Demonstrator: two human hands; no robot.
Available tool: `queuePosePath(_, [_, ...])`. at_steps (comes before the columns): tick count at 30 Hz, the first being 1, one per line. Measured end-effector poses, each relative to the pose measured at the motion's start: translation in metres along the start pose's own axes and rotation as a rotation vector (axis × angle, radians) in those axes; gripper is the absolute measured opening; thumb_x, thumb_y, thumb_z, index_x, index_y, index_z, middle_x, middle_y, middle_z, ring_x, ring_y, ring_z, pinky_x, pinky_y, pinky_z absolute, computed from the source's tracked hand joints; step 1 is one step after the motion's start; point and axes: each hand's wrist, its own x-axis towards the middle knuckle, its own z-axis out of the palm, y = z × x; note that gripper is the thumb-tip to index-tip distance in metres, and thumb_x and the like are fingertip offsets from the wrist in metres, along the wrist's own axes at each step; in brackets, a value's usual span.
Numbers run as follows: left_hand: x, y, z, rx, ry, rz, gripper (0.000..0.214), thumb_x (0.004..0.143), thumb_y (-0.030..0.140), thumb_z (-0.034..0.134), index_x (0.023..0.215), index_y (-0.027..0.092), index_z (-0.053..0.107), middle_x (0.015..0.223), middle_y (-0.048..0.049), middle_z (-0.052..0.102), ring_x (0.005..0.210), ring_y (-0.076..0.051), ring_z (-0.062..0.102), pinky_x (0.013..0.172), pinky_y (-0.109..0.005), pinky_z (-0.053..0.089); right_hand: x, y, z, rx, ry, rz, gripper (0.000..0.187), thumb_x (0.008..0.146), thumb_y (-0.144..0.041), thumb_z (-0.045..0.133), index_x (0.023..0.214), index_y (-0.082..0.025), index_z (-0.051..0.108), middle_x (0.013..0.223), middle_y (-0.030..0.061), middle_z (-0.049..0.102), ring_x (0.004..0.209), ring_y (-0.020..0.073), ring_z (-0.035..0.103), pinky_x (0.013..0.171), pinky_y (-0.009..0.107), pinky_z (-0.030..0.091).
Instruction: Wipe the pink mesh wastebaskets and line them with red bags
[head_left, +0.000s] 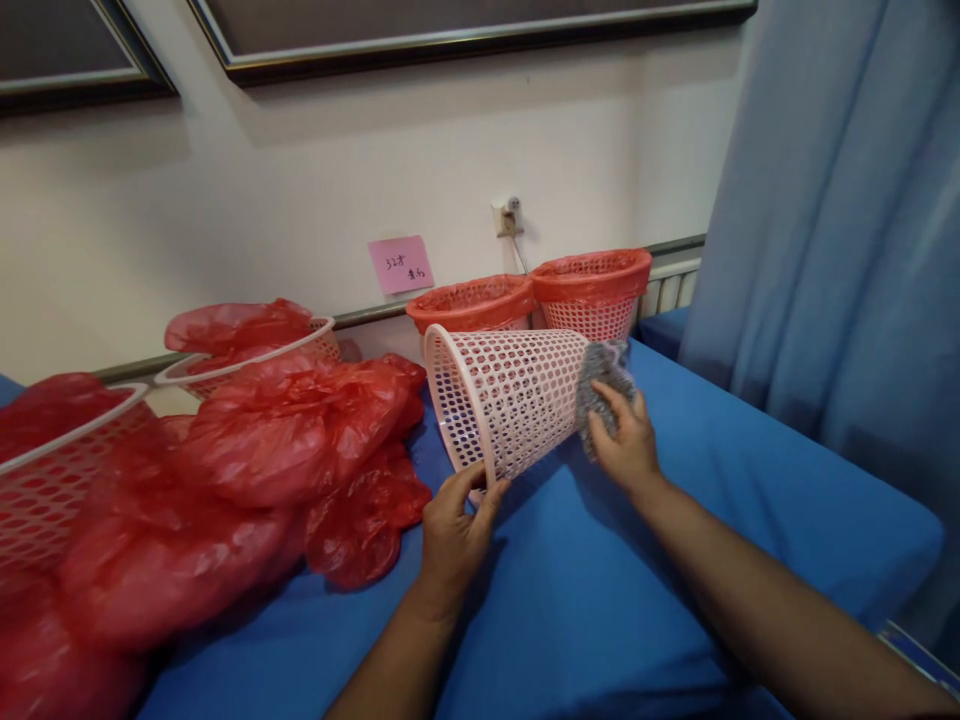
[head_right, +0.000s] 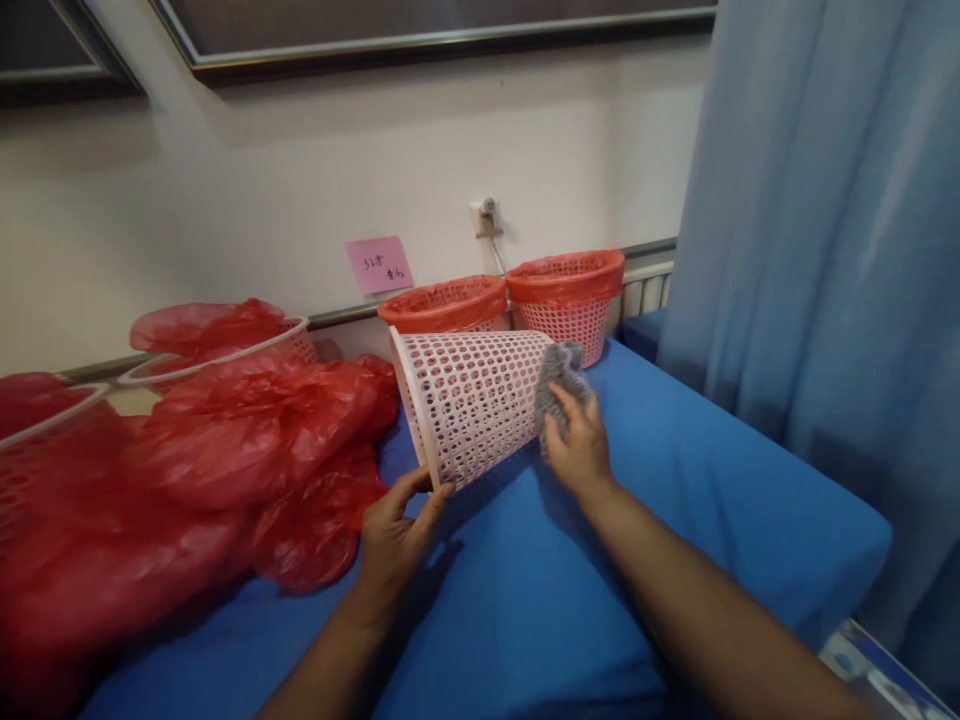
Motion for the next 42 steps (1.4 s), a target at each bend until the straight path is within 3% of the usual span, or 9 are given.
queuePosePath(5, [0.0,-0.001,-0.001,-0.019,0.023,0.004,0.028,0.091,0.038,0.065,0.106,0.018,0.076,0.093,-0.0063,0.08,0.082,-0.021,0.074,0.079,-0.032,0.059,-0.043,-0.061,0.001,0.127,-0.289,-0.606,0.03,0.089,-0.013,0.06,0.116,-0.024,0.069,0.15,0.0138,0.047,0.13,0.0292,0.057,0.102,0.046,0.058])
queuePosePath(9, [0.005,-0.002,-0.006,0.074,-0.062,0.024,0.029,0.092,0.037,0.064,0.111,0.018,0.073,0.101,-0.0082,0.078,0.09,-0.023,0.073,0.084,-0.035,0.056,-0.038,-0.054,0.003,0.112,-0.211,-0.417,0.03,0.091,-0.014,0.058,0.119,-0.019,0.068,0.15,0.0174,0.046,0.135,0.0312,0.053,0.108,0.051,0.053])
queuePosePath(16, [0.012,-0.007,-0.009,0.339,-0.301,0.045,0.016,0.09,0.031,0.064,0.082,0.019,0.071,0.077,-0.0053,0.072,0.075,-0.023,0.065,0.069,-0.033,0.049,0.002,-0.004,0.003,0.06,0.056,0.001,0.037,0.092,-0.024,0.059,0.128,-0.02,0.066,0.125,0.0134,0.061,0.116,0.0274,0.066,0.106,0.053,0.054])
queuePosePath(23, [0.004,0.003,-0.005,0.169,-0.163,0.086,0.022,0.093,0.038,0.062,0.093,0.019,0.073,0.083,-0.0068,0.073,0.078,-0.022,0.067,0.072,-0.033,0.053,-0.043,-0.063,0.002,0.154,-0.27,-0.637,0.042,0.09,-0.012,0.06,0.128,-0.027,0.063,0.148,0.0126,0.05,0.125,0.0278,0.06,0.1,0.045,0.059])
queuePosePath(28, [0.006,0.0,-0.007,0.149,-0.031,0.074,0.026,0.093,0.036,0.063,0.111,0.019,0.071,0.097,-0.0072,0.075,0.084,-0.022,0.069,0.08,-0.035,0.055,-0.023,-0.035,0.006,0.04,-0.13,-0.258,0.06,0.091,-0.015,0.054,0.15,-0.025,0.046,0.144,0.0153,0.055,0.132,0.0306,0.056,0.108,0.055,0.053])
queuePosePath(33, [0.008,0.004,-0.011,0.245,-0.096,0.141,0.03,0.093,0.034,0.063,0.117,0.019,0.069,0.09,-0.0064,0.073,0.081,-0.022,0.068,0.077,-0.034,0.055,0.009,0.011,0.001,-0.039,-0.021,0.069,0.062,0.089,-0.024,0.059,0.15,-0.021,0.047,0.145,0.0168,0.054,0.133,0.0333,0.056,0.111,0.061,0.048])
queuePosePath(35, [0.007,0.007,-0.012,0.297,-0.105,0.158,0.028,0.093,0.036,0.062,0.115,0.019,0.07,0.083,-0.0045,0.07,0.074,-0.02,0.066,0.072,-0.032,0.054,0.003,0.002,0.0,-0.021,-0.036,-0.003,0.062,0.09,-0.023,0.058,0.151,-0.022,0.045,0.146,0.0166,0.053,0.134,0.0328,0.055,0.111,0.06,0.048])
queuePosePath(40, [0.005,0.005,-0.01,0.282,-0.111,0.157,0.028,0.095,0.036,0.058,0.113,0.019,0.071,0.073,-0.0014,0.066,0.063,-0.017,0.062,0.062,-0.026,0.049,-0.042,-0.057,0.004,0.116,-0.28,-0.552,0.057,0.091,-0.013,0.057,0.145,-0.028,0.049,0.148,0.013,0.052,0.13,0.0291,0.058,0.103,0.048,0.057])
queuePosePath(42, [0.004,0.002,-0.009,0.234,-0.127,0.119,0.028,0.095,0.036,0.057,0.113,0.019,0.071,0.072,-0.0001,0.067,0.059,-0.015,0.06,0.059,-0.024,0.047,-0.049,-0.064,0.009,0.132,-0.315,-0.61,0.05,0.091,-0.011,0.056,0.138,-0.029,0.056,0.149,0.0105,0.051,0.127,0.0282,0.06,0.101,0.046,0.058])
